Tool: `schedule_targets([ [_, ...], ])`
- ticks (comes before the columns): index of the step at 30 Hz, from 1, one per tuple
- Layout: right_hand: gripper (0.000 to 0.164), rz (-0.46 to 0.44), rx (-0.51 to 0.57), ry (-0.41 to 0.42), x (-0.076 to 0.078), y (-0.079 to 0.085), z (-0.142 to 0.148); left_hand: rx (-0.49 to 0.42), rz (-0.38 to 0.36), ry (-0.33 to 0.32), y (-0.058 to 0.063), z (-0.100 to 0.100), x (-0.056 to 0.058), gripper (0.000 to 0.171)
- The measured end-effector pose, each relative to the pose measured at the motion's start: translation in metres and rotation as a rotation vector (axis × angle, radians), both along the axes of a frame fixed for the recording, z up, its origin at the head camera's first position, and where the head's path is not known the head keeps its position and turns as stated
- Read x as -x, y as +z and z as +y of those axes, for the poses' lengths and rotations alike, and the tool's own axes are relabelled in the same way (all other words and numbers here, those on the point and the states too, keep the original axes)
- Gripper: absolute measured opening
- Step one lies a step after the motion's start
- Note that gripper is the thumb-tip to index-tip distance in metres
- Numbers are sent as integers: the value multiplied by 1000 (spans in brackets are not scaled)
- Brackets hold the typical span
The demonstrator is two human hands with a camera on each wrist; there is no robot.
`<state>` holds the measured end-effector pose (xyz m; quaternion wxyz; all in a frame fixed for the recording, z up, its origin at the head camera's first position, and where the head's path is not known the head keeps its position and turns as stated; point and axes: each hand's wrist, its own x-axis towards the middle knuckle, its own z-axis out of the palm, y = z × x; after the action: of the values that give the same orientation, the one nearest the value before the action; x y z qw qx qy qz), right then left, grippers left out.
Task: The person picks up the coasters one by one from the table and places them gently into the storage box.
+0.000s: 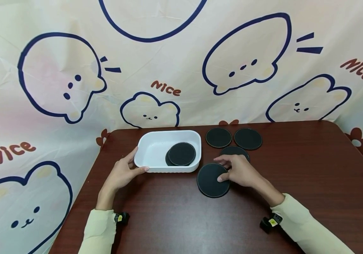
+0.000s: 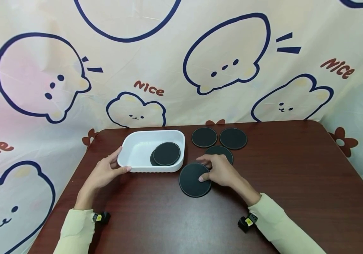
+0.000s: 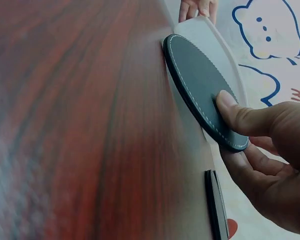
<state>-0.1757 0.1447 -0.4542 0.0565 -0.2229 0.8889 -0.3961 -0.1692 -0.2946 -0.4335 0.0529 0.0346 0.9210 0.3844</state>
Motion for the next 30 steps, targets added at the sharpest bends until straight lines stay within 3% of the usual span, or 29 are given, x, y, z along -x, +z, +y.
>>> schedule_targets([
  [6,49,-56,47,-38,4,-1,5,0,-3,2,-1,0,0,106],
  [12,41,-233,190,-29,10,0,14,-3,-6,4,-1,0,1,106],
  [22,54,-534,424,-34,21,1,28,-7,-4,2,-2,-1,1,107],
  [30,65,-602,528,12,21,5,33,-10,-5,3,-1,-1,1,106],
])
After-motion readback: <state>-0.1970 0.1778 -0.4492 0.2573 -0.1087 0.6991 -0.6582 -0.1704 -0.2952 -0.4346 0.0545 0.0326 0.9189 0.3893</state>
